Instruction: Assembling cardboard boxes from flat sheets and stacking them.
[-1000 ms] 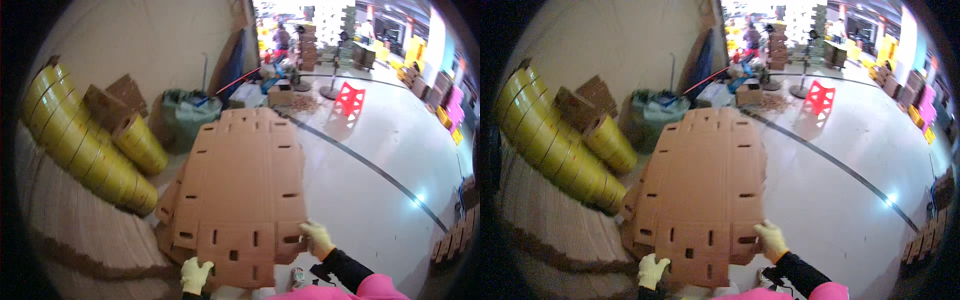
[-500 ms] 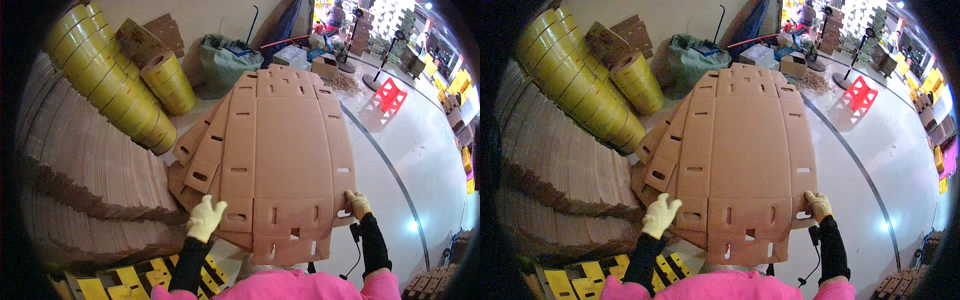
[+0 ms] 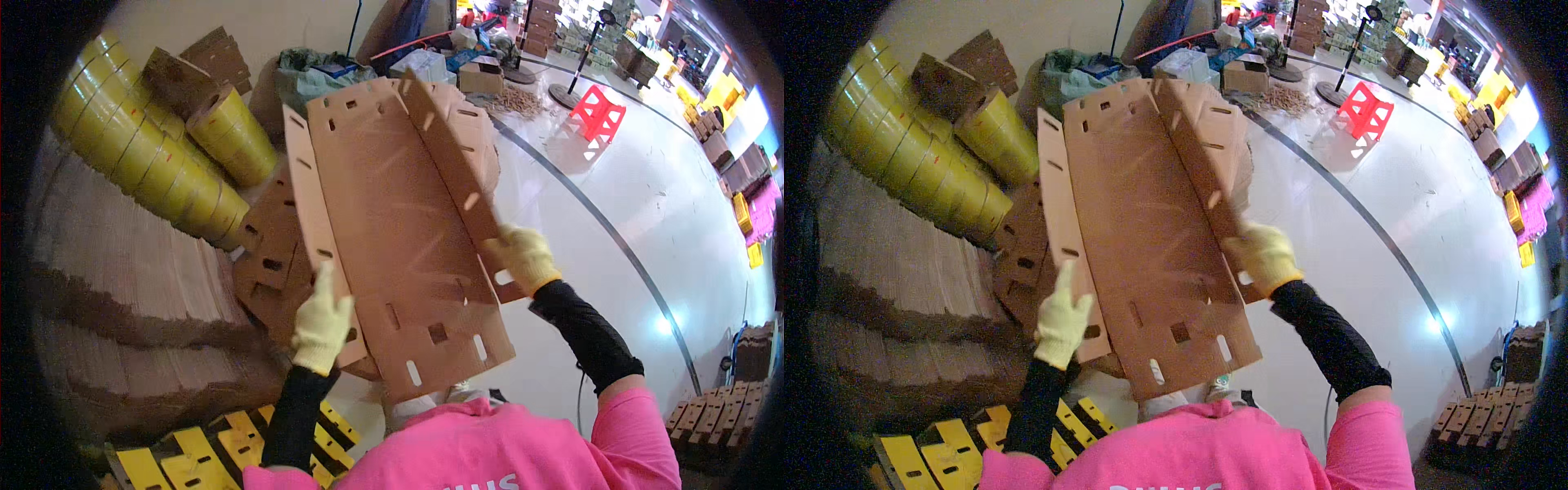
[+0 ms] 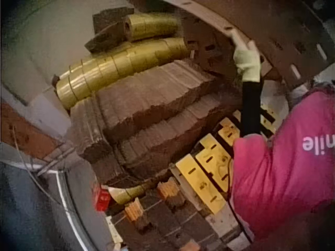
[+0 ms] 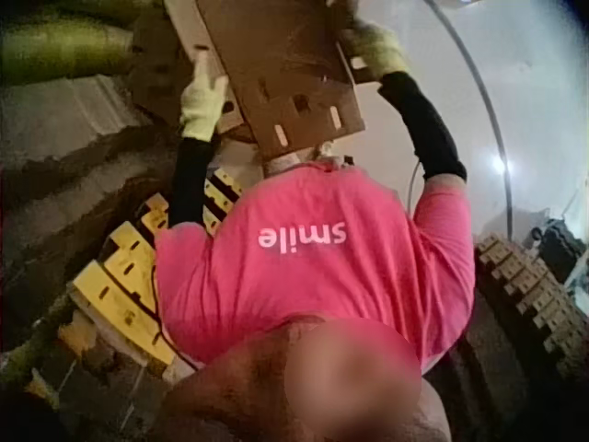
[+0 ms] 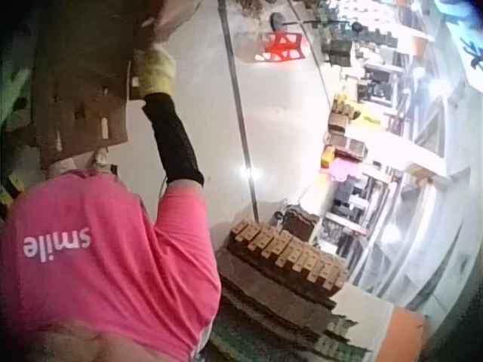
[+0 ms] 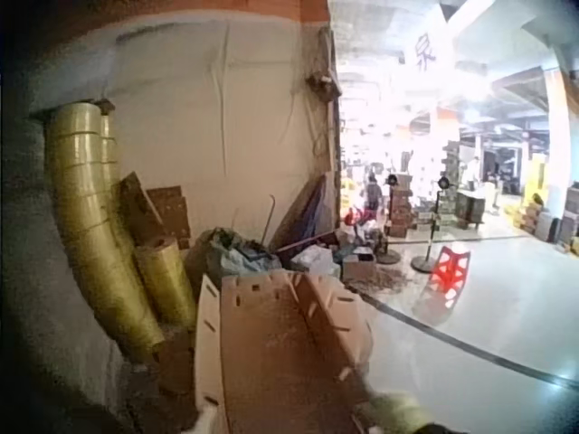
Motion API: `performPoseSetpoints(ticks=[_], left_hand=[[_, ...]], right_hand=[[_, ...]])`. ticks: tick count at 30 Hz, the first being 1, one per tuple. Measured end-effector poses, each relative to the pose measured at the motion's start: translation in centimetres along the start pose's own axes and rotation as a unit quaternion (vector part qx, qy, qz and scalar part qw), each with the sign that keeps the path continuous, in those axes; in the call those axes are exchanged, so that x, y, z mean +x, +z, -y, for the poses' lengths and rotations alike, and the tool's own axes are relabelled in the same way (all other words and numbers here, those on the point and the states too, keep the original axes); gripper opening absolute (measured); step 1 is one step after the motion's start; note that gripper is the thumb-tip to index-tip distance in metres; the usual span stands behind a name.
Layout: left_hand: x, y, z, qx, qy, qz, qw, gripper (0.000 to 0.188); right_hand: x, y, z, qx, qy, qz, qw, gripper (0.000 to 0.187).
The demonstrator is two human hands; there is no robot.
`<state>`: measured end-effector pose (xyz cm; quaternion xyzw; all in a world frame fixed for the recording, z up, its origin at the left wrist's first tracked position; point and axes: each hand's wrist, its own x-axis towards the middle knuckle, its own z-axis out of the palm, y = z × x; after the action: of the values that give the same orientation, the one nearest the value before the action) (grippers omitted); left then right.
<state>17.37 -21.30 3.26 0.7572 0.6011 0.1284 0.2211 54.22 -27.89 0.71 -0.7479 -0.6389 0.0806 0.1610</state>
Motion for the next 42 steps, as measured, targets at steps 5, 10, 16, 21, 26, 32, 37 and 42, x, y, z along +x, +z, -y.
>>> performPoseSetpoints(ticks=[5, 10, 16, 21, 26, 32, 37, 42], left_hand=[[-1.2, -1.6, -2.8, -0.12, 0.173, 0.218, 0.953, 0.035], [-2.1, -2.7, -3.5, 0.243, 0.51, -0.011, 0.825, 0.023], [0.7, 1.3, -2.3, 0.25, 0.279, 0.067, 0.925, 0.032], [2.1, 5.6, -7.7, 0.146, 0.375, -0.043, 0.914, 0.045], [4.6, 8.1, -8.4, 0.148, 0.353, -0.002, 0.924, 0.038], [5.2, 6.7, -9.0, 0.095, 0.316, 0.083, 0.94, 0.034], [8.7, 5.7, -10.8, -0.017, 0.302, 0.279, 0.911, 0.039], [15.0, 5.3, -9.4, -0.112, 0.266, 0.491, 0.822, 0.043]], right_hand=[[-1.7, -2.4, 1.6, 0.167, 0.005, 0.188, 0.968, 0.049], [1.2, -3.6, -2.1, -0.16, -0.398, -0.078, 0.9, 0.029], [2.7, -0.7, 2.2, -0.18, -0.434, -0.022, 0.883, 0.002], [2.4, 0.8, 2.2, -0.205, -0.333, -0.018, 0.92, 0.004], [-0.9, 0.3, 1.3, -0.089, -0.255, -0.168, 0.948, 0.038], [-13.9, -2.3, -0.8, 0.43, 0.173, 0.325, 0.824, 0.092], [-4.9, -9.0, 3.1, 0.382, -0.127, 0.044, 0.914, 0.071], [7.5, -8.2, 6.4, 0.1, -0.088, -0.004, 0.991, 0.047]])
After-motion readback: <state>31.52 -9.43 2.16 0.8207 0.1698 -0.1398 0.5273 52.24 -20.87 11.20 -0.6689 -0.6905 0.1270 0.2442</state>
